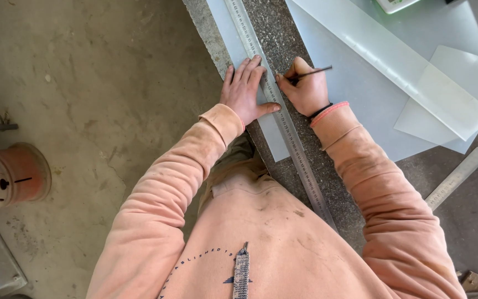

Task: The recorder uses a ruler and a marking tool to measure and cut strips of white insulation material on a workbench.

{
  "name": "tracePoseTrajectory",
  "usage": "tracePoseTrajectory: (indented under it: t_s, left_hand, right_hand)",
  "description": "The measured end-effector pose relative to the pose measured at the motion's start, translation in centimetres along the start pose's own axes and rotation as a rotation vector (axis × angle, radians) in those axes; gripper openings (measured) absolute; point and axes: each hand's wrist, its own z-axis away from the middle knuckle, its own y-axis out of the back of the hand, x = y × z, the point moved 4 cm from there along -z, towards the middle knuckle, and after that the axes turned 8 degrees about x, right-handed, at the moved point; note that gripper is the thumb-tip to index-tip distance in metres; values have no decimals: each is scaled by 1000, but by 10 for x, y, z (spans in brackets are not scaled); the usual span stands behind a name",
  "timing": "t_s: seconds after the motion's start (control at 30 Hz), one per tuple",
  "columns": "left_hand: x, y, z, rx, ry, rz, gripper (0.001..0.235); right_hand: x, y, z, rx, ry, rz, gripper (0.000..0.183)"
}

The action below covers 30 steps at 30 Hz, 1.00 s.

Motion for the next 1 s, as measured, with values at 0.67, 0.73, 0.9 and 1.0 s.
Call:
tracePoseTrajectory:
  t_s: [0.67, 0.73, 0.9, 1.0]
  left_hand:
    - [23, -10, 50, 209, -208, -63, 101]
    - [31, -17, 64, 95, -163, 53, 99]
    - [34, -19, 70, 50, -145, 33, 105]
    - [38, -18, 65, 33, -142, 56, 108]
  right_hand:
    - [5, 8, 12, 29, 32, 2, 29]
    - [7, 6, 16, 40, 111, 3, 30]
    - [9, 5, 20, 54, 146, 32, 29]
    - [4, 11, 22, 83, 178, 64, 28]
